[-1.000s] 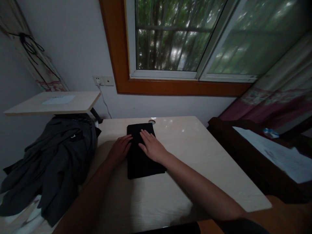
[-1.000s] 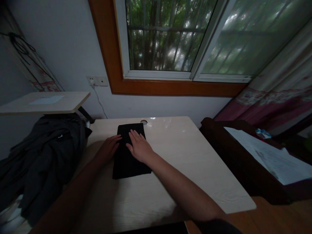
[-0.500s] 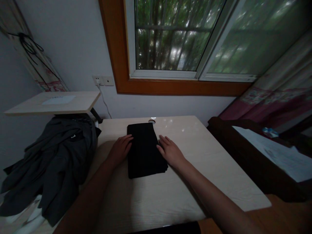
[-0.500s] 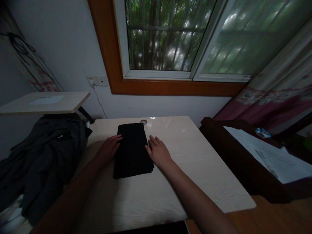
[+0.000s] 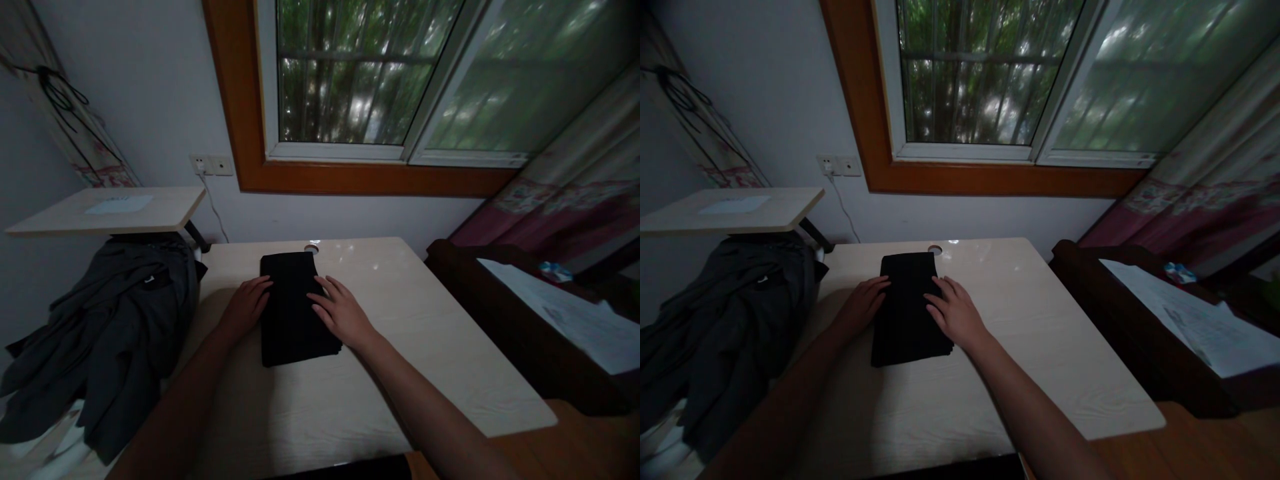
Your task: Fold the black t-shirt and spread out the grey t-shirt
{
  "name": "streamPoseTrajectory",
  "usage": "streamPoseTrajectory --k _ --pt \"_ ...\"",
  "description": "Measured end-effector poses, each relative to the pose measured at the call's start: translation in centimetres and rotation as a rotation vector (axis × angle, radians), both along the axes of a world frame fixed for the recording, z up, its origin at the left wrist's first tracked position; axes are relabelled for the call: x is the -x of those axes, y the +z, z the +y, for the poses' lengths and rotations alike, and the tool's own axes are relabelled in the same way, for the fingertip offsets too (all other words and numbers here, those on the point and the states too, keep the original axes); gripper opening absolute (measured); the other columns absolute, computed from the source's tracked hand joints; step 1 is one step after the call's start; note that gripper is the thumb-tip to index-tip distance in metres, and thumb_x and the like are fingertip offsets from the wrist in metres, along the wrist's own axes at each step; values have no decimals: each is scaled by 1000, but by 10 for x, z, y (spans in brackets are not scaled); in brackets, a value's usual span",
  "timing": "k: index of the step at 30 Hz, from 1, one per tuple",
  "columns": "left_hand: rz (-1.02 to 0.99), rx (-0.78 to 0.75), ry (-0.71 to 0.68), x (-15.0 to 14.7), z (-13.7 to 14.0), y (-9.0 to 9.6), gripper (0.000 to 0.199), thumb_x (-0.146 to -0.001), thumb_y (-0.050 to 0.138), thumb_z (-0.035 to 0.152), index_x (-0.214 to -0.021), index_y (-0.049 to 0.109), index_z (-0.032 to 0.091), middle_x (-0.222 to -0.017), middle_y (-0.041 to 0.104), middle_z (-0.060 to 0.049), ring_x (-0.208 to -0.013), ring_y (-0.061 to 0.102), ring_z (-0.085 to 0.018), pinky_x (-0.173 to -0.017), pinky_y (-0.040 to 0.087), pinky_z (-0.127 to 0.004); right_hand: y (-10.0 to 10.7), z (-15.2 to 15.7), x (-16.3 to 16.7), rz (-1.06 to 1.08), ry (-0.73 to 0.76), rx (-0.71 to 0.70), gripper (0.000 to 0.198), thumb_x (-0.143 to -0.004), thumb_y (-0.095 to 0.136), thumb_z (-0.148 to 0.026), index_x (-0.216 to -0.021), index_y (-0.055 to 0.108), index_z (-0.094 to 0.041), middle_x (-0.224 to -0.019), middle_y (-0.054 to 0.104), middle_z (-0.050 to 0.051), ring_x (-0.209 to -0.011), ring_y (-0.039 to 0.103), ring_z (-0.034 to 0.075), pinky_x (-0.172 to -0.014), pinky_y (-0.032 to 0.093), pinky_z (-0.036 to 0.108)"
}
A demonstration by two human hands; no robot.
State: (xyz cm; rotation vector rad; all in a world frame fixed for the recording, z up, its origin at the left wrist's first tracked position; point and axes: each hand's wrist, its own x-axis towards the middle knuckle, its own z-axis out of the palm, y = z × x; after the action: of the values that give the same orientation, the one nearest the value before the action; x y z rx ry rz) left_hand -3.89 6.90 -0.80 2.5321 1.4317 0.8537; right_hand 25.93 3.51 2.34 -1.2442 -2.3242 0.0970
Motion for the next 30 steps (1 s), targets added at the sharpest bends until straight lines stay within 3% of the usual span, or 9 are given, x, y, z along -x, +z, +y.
streamPoseTrajectory --k 5,9,13,20,25,30 --pt "-6 -4 -5 0 -1 2 34 -103 40 31 -132 56 24 -143 55 -6 -133 50 -22 -115 40 -48 -1 1 -6 81 -101 -29 31 -101 48 -36 -122 68 -23 -142 54 12 -132 48 30 -111 43 53" --pt "-2 3 2 0 -2 3 34 -103 40 31 -133 55 23 -143 54 -7 -133 49 -23 -115 40 -48 1 0 -2 46 -3 -26 37 -100 51 -36 -135 60 -27 -148 49 10 -136 43 30 -112 41 54" --pt "-8 2 0 0 -2 2 34 -104 39 32 -133 55 24 -143 54 -7 -132 50 -23 -115 40 -48 2 2 0 17 -7 -21 31 -99 53 -37 -125 67 -28 -148 50 9 -136 42 33 -111 41 57" --pt "-6 11 1 0 -2 2 35 -104 39 32 -134 55 24 -144 53 -6 -132 50 -23 -115 40 -48 -9 8 -19 160 -190 -2 26 -101 45 -30 -100 70 -21 -106 65 11 -104 58 28 -97 49 46" --pt "6 -16 -9 0 -2 3 35 -104 40 32 -135 54 24 -145 52 -7 -133 47 -23 -116 39 -49 -13 5 -17 246 -184 42 25 -99 51 -35 -116 64 -22 -108 64 10 -103 59 27 -95 49 44" --pt "18 -37 -31 0 -2 4 36 -103 41 33 -135 55 25 -147 51 -6 -135 45 -24 -116 38 -50 -12 0 -9 187 -65 170 52 -95 59 -44 -141 48 -23 -115 64 12 -108 61 28 -95 50 44"
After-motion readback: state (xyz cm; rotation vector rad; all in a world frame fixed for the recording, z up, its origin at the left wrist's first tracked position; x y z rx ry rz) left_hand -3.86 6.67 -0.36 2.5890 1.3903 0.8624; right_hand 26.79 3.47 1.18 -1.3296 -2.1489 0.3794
